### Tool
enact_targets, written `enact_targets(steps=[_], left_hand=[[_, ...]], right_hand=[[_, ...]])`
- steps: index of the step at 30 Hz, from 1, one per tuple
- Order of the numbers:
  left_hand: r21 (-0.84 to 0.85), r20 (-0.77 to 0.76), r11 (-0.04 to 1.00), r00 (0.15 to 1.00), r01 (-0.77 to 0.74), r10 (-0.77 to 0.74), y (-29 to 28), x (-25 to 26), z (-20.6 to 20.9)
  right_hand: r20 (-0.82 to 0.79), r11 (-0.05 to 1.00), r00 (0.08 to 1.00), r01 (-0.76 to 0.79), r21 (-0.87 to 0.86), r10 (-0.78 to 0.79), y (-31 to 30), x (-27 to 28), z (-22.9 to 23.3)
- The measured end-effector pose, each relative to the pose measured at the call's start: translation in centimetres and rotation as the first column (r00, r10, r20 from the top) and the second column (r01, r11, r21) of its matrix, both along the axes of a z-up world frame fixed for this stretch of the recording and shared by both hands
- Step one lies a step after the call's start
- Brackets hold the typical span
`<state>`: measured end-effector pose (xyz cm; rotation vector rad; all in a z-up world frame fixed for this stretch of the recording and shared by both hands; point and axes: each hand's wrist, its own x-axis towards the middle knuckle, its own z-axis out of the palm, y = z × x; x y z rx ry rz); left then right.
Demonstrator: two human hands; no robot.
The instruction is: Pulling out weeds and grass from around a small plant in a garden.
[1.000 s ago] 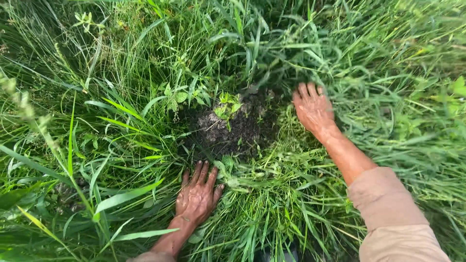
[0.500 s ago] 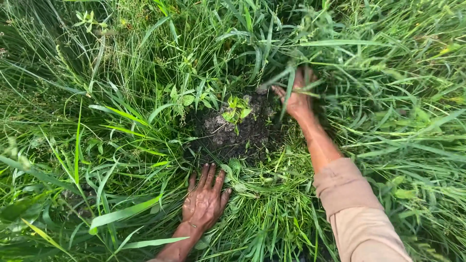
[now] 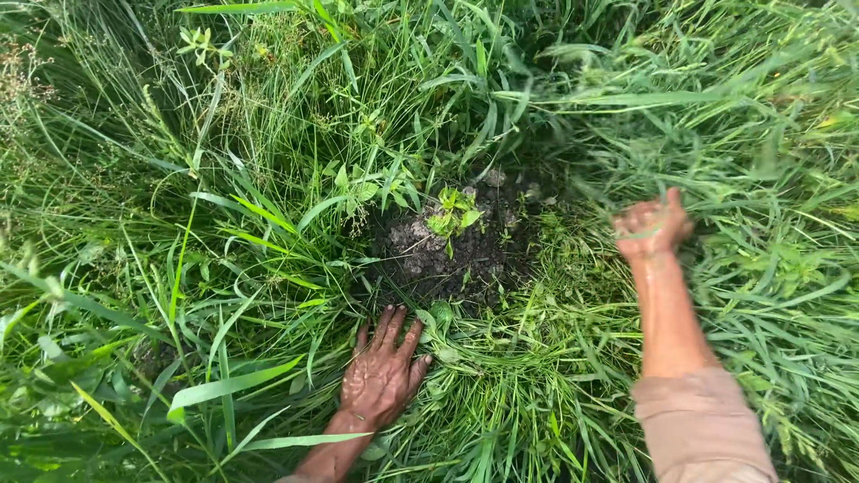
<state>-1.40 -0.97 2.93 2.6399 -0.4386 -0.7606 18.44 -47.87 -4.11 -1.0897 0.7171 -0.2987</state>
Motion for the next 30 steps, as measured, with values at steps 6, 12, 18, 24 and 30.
enact_targets(steps=[6,12,18,24,30], left_hand=[[-0.033,0.063,0.999,0.998,0.010,-0.008,0.8,-0.1,-0.5],[-0.026,0.158,1.000,0.987,-0.005,0.008,0.6,0.7,-0.9],[0.029,0.120,0.998,0.991,0.048,-0.051,0.2,0.8,-0.8],[0.051,0.068,0.998,0.997,0.029,-0.032,-0.2,0.3,-0.2],[0.088,0.014,0.995,0.999,0.037,-0.039,-0.1,-0.4,-0.6]], right_hand=[[-0.267,0.999,0.963,0.039,-0.034,-0.046,6.1,-2.2,7.2],[-0.193,0.968,0.977,-0.042,0.247,0.092,6.9,-4.5,5.1],[-0.431,0.665,0.510,-0.512,0.544,0.744,11.1,-10.5,13.2],[-0.116,0.838,0.838,-0.542,-0.063,0.533,-3.7,-4.7,23.4],[-0.249,-0.189,0.915,-0.196,-0.962,0.318,0.5,-4.2,24.8]])
